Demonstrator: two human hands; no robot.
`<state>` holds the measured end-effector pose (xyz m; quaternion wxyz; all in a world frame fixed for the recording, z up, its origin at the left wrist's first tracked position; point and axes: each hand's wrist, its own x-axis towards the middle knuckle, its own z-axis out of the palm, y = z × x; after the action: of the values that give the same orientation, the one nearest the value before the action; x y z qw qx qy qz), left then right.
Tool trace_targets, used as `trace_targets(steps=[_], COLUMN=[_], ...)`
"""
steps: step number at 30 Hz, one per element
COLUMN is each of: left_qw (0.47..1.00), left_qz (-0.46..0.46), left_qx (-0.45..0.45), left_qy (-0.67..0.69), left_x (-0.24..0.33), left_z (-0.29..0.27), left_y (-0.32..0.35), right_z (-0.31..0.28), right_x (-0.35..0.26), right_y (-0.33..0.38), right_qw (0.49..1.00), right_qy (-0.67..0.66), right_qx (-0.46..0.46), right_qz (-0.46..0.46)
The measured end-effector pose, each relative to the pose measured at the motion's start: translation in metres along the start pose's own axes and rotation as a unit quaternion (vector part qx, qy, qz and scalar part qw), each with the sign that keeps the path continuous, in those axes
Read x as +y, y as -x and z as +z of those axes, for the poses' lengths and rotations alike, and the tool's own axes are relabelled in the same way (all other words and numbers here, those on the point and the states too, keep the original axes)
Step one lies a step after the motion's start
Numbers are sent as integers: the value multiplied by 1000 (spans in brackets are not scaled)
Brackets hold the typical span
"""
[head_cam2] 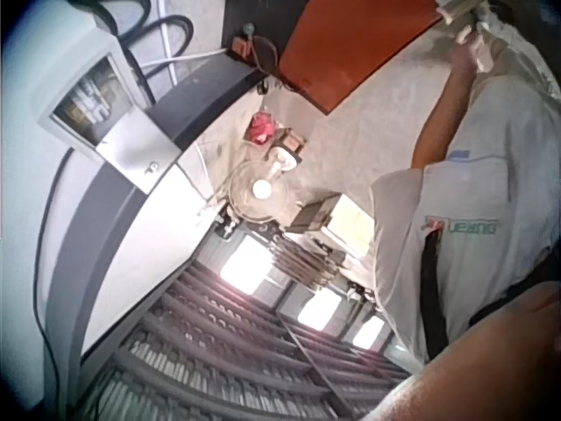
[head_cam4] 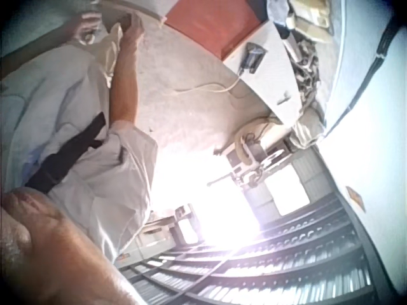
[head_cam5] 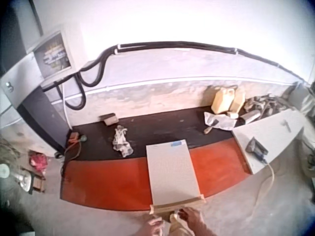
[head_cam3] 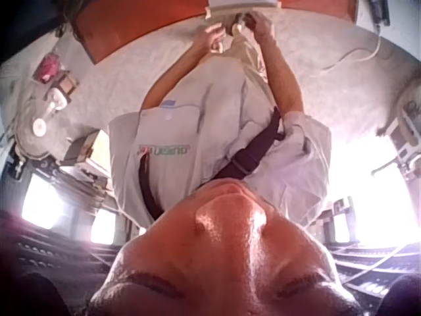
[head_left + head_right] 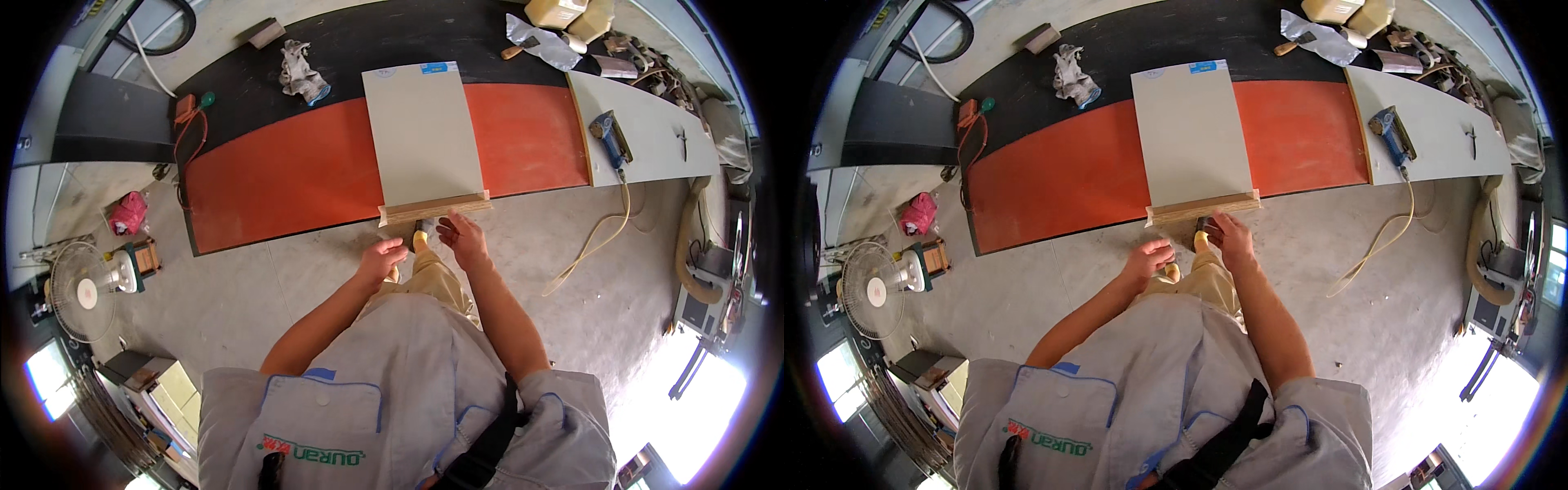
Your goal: The person applies a white edge band to a rectangular board using a hot glue gun. They align the band, apply glue, and press it down, then use a cloth to smooth the surface and remove excess adhesive. The person also handles a small wooden block and a white plastic bottle during the process.
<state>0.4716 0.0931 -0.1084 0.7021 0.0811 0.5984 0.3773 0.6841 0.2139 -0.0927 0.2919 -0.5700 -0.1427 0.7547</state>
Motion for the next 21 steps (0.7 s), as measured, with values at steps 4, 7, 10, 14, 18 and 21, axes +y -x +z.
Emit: trace_targets(steps=[4, 7, 10, 14, 18, 21], left_qw=[994, 986, 982, 985, 982, 982], left_qz=[25, 32, 18, -3, 1, 6], left_qx=[-15, -27, -33, -37, -72, -86], left_qy=[106, 160, 184, 169, 174, 167], left_x=[15, 15, 5, -23, -43, -26], left_z=[14, 17, 19, 32, 35, 43], left_y=[-10, -14, -15, -16, -25, -22], right_z=[2, 8, 8, -6, -36, -69], right_x=[7, 10, 16, 21, 20, 10], right_y=[-27, -28, -21, -4, 12, 9], right_qw=[1000, 996, 990, 979, 989, 999], right_qy=[8, -8, -21, -41, -31, -41], right_qx=[20, 83, 126, 181, 132, -6], right_qz=[-19, -38, -67, -82, -65, -36])
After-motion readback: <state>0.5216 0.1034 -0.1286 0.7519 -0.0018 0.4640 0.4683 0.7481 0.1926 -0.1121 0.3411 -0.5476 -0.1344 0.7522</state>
